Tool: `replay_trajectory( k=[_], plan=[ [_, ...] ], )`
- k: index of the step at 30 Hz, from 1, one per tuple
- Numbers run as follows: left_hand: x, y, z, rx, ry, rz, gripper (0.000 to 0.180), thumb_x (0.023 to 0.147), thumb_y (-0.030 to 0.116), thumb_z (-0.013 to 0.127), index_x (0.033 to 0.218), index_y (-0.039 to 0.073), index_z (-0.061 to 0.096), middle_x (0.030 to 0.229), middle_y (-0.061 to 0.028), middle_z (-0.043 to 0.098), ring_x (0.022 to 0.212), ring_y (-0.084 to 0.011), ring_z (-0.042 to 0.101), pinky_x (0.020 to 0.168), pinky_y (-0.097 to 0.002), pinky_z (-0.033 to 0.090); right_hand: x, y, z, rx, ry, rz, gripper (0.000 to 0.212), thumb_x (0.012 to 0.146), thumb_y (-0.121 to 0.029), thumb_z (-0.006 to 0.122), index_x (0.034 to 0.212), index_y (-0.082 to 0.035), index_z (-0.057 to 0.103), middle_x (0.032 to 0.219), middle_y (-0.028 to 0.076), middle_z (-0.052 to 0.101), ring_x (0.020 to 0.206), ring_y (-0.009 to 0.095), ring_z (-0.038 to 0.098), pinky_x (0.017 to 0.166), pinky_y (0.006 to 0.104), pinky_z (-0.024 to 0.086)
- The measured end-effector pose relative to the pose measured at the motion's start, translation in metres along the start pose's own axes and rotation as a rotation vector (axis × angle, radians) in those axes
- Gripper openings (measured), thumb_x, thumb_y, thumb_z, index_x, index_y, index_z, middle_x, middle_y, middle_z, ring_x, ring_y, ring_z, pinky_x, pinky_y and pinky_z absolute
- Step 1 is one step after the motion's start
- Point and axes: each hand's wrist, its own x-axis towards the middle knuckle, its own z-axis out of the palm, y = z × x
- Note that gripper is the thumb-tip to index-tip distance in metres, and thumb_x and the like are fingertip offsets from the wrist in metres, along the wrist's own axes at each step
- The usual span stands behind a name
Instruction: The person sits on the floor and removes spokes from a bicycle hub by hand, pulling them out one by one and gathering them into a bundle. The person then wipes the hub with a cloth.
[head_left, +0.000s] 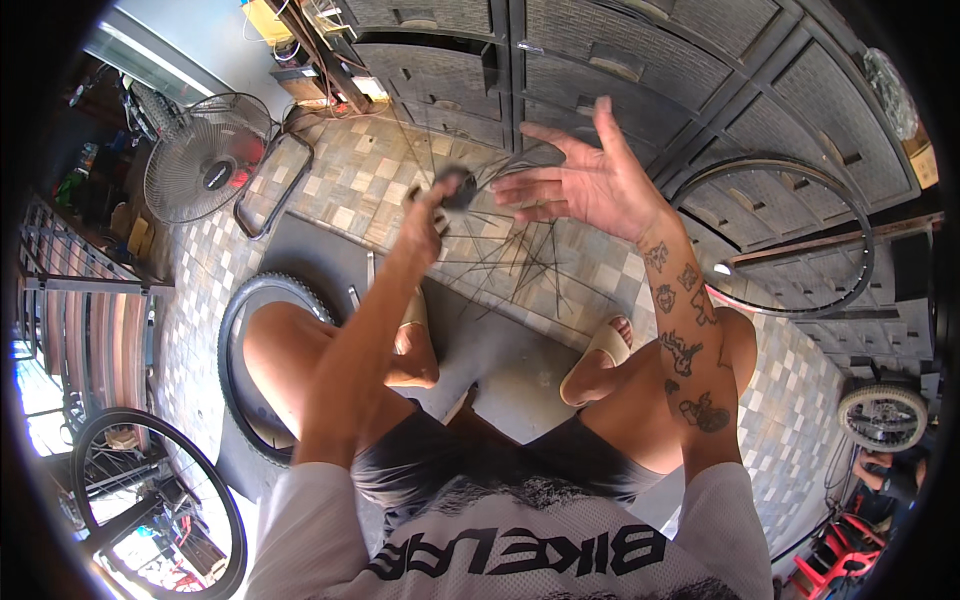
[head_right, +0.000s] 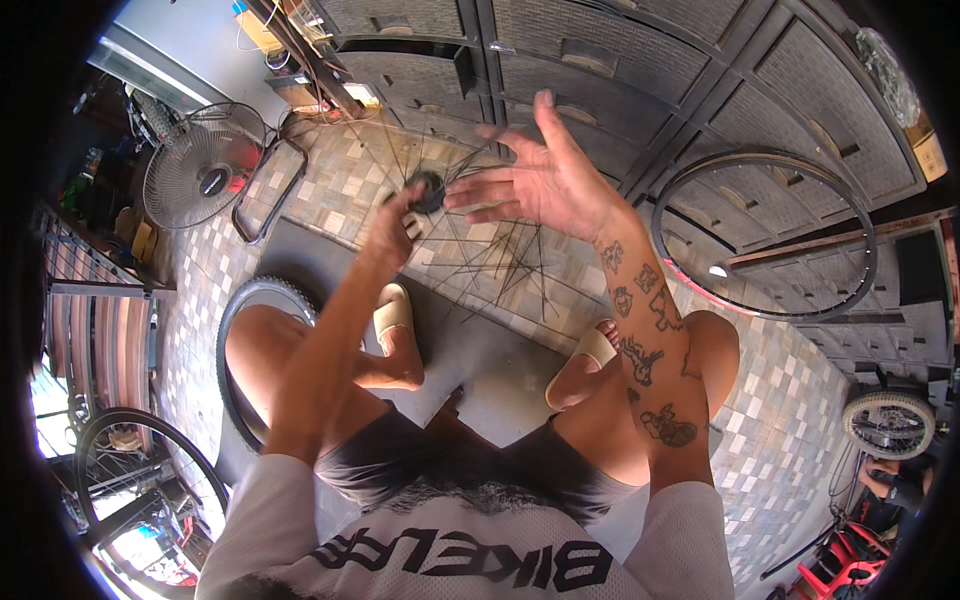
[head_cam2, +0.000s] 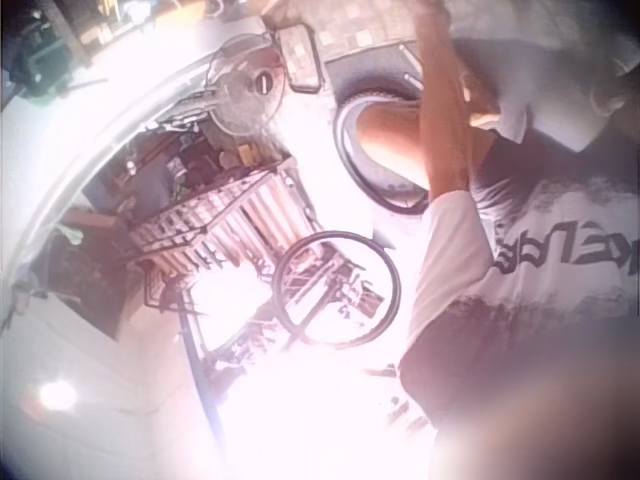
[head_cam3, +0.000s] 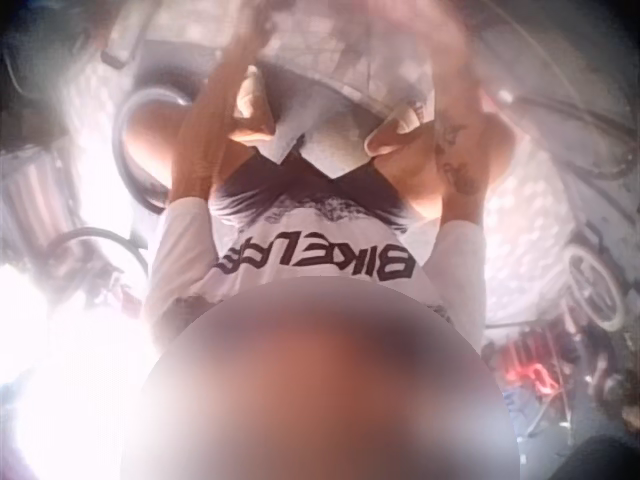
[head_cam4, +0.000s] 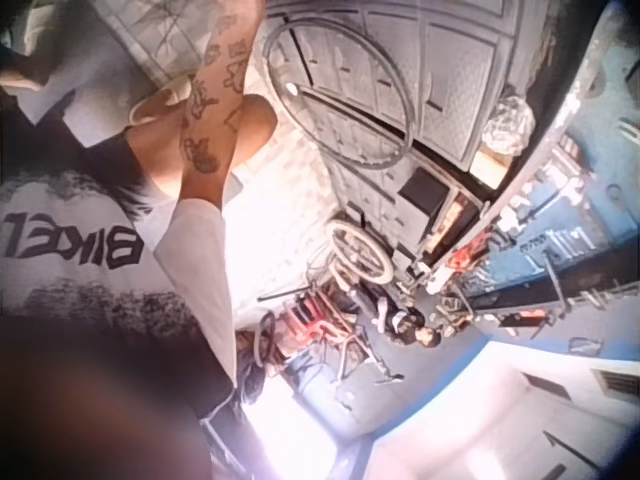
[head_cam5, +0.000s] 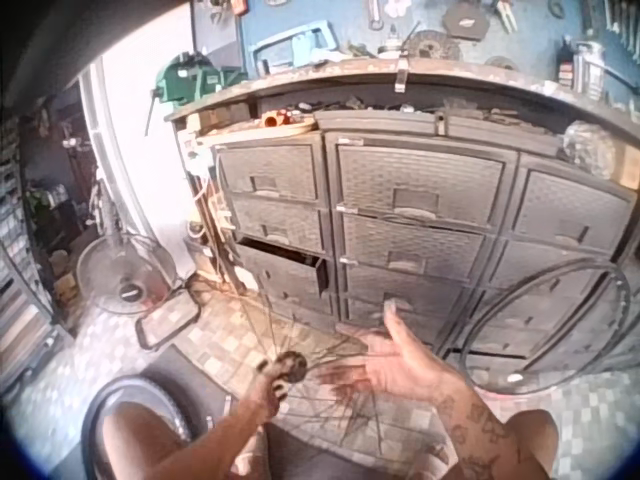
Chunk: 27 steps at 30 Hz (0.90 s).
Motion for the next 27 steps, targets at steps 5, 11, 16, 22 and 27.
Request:
replay_trajectory(
  k=[5, 11, 16, 22, 27],
  plan=[
    [0.022, -0.128, -0.008, -0.241, 0.003, -0.280, 0.091, 0.071, 0.051, 0.096, 0.147, 0.024, 0.055, 0.157, -0.0081, 0.041, 0.129, -0.0258, 0.043, 0.108, -0.0438, 0.033, 0.002, 0.016, -0.006, -0.345, 0.167, -0.065, 0.101, 0.106, -0.082, 0.022, 0.164, -0.001, 0.035, 0.133, 0.024, 0.072, 0.114, 0.029, 0.074, 0.098, 0.0400, 0.058],
    [0.021, -0.132, 0.015, -0.163, -0.047, -0.199, 0.095, 0.068, 0.054, 0.096, 0.146, 0.023, 0.052, 0.150, -0.0088, 0.048, 0.125, -0.0247, 0.043, 0.106, -0.0439, 0.033, 0.007, 0.021, -0.008, -0.660, 0.407, -0.211, 0.058, 0.110, -0.054, 0.061, 0.137, -0.003, 0.066, 0.096, 0.006, 0.073, 0.085, 0.013, 0.068, 0.085, 0.0314, 0.058],
    [0.024, -0.122, 0.014, -0.018, -0.048, -0.188, 0.121, 0.068, 0.060, 0.095, 0.160, 0.022, 0.025, 0.153, -0.0137, 0.048, 0.130, -0.0314, 0.043, 0.103, -0.0527, 0.035, 0.006, 0.025, 0.009, -0.535, 0.203, -0.337, 0.043, 0.109, -0.039, 0.068, 0.131, -0.003, 0.068, 0.090, 0.003, 0.069, 0.086, 0.013, 0.066, 0.082, 0.0311, 0.057],
    [0.019, -0.119, 0.004, -0.112, -0.125, -0.232, 0.090, 0.071, 0.060, 0.092, 0.143, 0.024, 0.051, 0.131, -0.0063, 0.054, 0.108, -0.0223, 0.047, 0.091, -0.0423, 0.038, 0.017, 0.027, -0.012, -0.444, 0.466, -0.469, 0.042, 0.109, -0.032, 0.066, 0.140, -0.004, 0.063, 0.102, 0.007, 0.072, 0.081, 0.014, 0.069, 0.077, 0.0323, 0.059],
    [0.001, -0.091, 0.009, -0.166, -0.107, -0.226, 0.059, 0.079, 0.051, 0.089, 0.126, 0.028, 0.063, 0.109, 0.0018, 0.054, 0.083, -0.0141, 0.046, 0.075, -0.0330, 0.037, 0.017, 0.042, -0.030, -1.235, 0.499, -0.173, 0.041, 0.102, -0.021, 0.074, 0.138, -0.006, 0.065, 0.108, 0.010, 0.073, 0.085, 0.018, 0.071, 0.080, 0.0343, 0.059]
  ],
)
